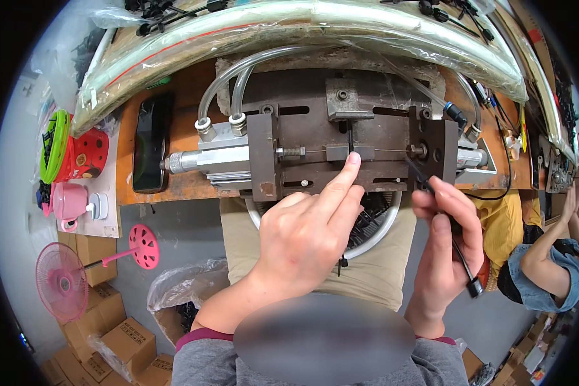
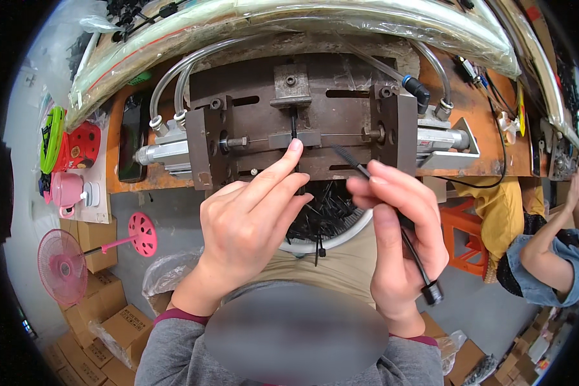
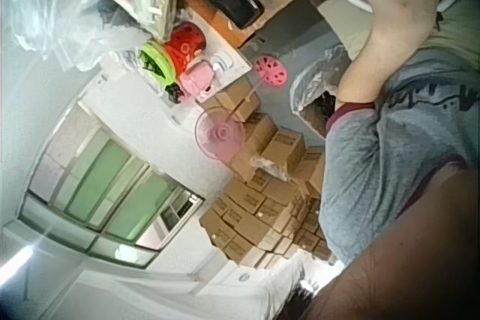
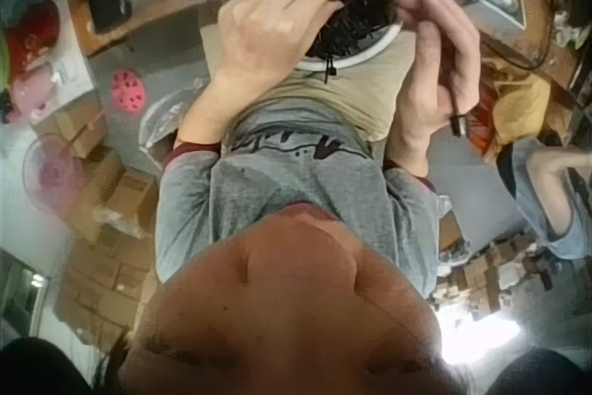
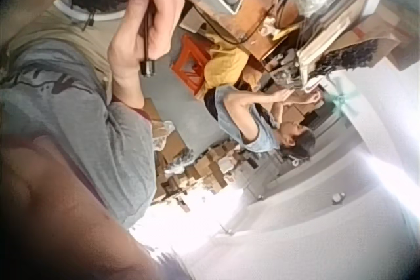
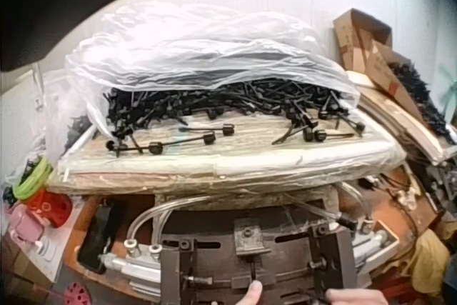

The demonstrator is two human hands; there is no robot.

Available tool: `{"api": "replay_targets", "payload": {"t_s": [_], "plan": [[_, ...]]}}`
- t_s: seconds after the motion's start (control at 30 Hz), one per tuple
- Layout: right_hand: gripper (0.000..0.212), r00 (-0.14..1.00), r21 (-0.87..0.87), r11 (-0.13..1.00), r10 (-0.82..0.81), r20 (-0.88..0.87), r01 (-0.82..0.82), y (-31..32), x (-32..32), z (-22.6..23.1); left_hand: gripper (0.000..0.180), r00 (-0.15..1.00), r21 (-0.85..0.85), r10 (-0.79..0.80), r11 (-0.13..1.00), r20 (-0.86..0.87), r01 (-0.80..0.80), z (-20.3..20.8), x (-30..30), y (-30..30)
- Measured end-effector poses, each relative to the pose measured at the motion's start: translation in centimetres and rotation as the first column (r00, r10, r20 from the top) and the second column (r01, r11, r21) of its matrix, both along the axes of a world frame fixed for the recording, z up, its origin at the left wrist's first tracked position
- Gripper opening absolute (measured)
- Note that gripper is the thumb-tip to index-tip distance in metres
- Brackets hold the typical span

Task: The recorder is assembling small black cable connectors by placing components into a pneumatic press machine.

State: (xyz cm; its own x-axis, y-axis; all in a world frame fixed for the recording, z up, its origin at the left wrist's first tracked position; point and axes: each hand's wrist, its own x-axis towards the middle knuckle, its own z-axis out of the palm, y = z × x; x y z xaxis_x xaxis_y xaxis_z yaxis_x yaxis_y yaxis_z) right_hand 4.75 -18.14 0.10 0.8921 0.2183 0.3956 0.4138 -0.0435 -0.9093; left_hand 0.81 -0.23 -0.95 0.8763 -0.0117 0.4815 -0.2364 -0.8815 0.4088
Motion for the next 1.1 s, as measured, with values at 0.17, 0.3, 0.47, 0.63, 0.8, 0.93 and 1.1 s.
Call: {"api": "replay_targets", "payload": {"t_s": [0.17,0.3,0.47,0.63,0.8,0.93,1.1], "plan": [[0.026,0.864,-0.385,0.852,-0.142,0.484,0.356,1.1,1.0,-0.6,0.036,0.958,-0.551,-0.284,0.795,0.031,0.254,1.1,-1.5,-0.9],[0.029,0.805,-0.319,0.896,-0.067,0.589,0.309,3.1,1.0,-0.9,0.04,0.913,-0.632,-0.394,0.683,0.106,0.368,2.4,-2.1,-1.9],[0.032,0.676,-0.382,0.884,0.109,0.729,0.27,2.4,2.7,-0.5,0.034,0.939,-0.589,-0.325,0.74,0.11,0.326,2.9,-2.6,-0.4],[0.033,0.616,-0.483,0.811,0.203,0.761,0.33,1.1,3.1,0.8,0.035,0.96,-0.491,-0.242,0.825,0.143,0.281,2.4,-2.8,0.1],[0.029,0.697,-0.424,0.807,0.022,0.716,0.41,0.2,2.9,0.2,0.033,0.982,-0.271,-0.095,0.953,0.161,0.136,1.2,-2.1,0.3],[0.026,0.878,-0.269,0.922,-0.133,0.46,0.28,-0.3,1.9,0.2,0.031,0.989,-0.1,-0.046,0.993,0.137,0.06,-0.6,-0.6,0.1],[0.036,0.996,-0.049,0.997,-0.062,0.061,0.065,-0.4,1.3,0.5,0.028,0.995,0.063,-0.022,0.998,0.095,0.016,-0.5,0.0,-0.2]]}}
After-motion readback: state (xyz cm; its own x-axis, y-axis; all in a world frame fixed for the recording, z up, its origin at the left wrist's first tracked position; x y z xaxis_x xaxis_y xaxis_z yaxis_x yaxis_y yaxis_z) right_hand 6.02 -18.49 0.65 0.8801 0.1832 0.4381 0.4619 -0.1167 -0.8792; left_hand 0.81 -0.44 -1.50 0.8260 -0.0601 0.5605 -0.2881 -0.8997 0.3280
